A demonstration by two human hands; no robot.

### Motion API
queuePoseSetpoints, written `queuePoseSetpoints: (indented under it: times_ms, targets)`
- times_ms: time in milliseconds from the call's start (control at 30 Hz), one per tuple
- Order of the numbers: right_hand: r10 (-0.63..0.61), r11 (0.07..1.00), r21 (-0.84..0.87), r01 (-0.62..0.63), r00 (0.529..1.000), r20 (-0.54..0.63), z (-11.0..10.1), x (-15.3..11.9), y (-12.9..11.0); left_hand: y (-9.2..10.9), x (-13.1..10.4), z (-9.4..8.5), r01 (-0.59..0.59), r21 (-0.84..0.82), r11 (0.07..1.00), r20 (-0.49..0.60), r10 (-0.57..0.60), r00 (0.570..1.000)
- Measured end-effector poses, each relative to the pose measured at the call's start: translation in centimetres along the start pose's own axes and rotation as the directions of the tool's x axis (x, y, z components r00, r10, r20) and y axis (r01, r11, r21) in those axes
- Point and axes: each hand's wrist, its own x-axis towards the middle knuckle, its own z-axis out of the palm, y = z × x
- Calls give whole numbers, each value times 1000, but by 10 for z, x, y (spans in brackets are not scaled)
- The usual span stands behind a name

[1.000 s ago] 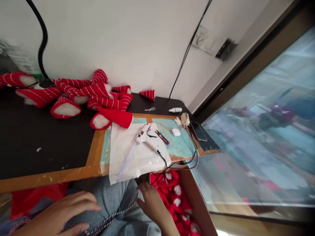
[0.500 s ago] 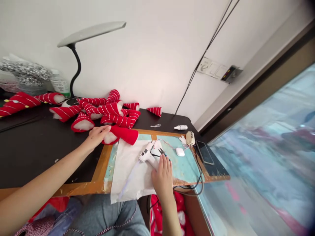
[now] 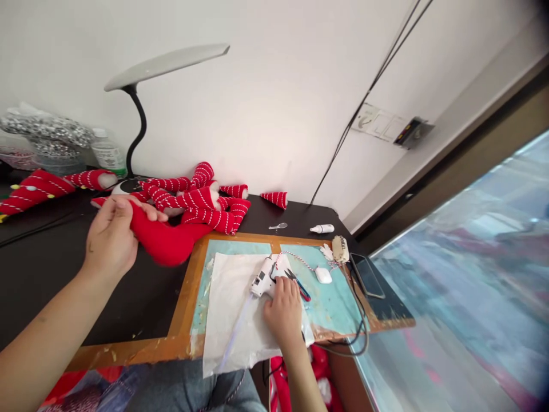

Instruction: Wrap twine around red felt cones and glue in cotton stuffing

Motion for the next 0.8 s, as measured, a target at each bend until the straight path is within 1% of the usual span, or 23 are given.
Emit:
queuePoseSetpoints:
  times_ms: [67, 100, 167, 233, 300, 367, 400, 433, 500, 567, 600, 633, 667, 733, 767, 800]
  targets:
    - [-3, 1000, -19, 4, 1000, 7, -3, 4, -2, 3, -14, 2, 47, -79, 996, 122, -37, 992]
    - [-10, 999, -30, 10, 1000, 8, -4, 5, -3, 0, -23, 3, 72, -83, 994, 179, -56, 982]
    - [-36, 998, -48, 36, 999, -6, -5, 7, -5, -14, -43, 5, 128, -27, 991, 297, -114, 948]
    - [-66, 996, -59, 64, 997, -33, -3, 7, -5, -30, -61, 4, 178, 67, 982, 428, -190, 884]
    - [-84, 995, -53, 82, 995, -52, 1, 7, -4, -42, -74, 0, 245, 185, 952, 514, -306, 801]
    - [-81, 996, -34, 79, 994, -67, 5, 7, -1, -50, -79, -7, 339, 275, 900, 535, -436, 723]
    - [-86, 996, -20, 85, 994, -74, 7, 8, 0, -52, -79, -11, 383, 299, 874, 530, -486, 695]
    - [-92, 996, -2, 92, 992, -82, 7, 8, 2, -53, -77, -13, 419, 304, 856, 513, -518, 684]
    - [-93, 994, 46, 98, 990, -105, 4, 9, 5, -51, -70, -15, 457, 273, 846, 473, -532, 702]
    - [-79, 987, 126, 99, 985, -154, -6, 12, 6, -45, -63, -12, 494, 186, 850, 448, -520, 727]
    - [-60, 978, 185, 94, 981, -182, -13, 14, 5, -41, -61, -9, 522, 121, 844, 447, -516, 731]
    - [-40, 963, 254, 94, 977, -208, -22, 16, 3, -36, -60, -5, 559, 50, 827, 454, -517, 725]
    - [-22, 938, 332, 97, 975, -222, -31, 18, -1, -32, -61, 0, 601, -21, 799, 468, -524, 712]
    - [5, 863, 496, 93, 981, -194, -50, 22, -11, -25, -68, 9, 670, -133, 730, 489, -540, 685]
    - [15, 816, 572, 86, 985, -169, -59, 22, -18, -22, -73, 12, 686, -159, 710, 492, -545, 679]
    - [23, 766, 639, 75, 989, -143, -66, 22, -25, -21, -78, 14, 686, -162, 709, 486, -548, 681]
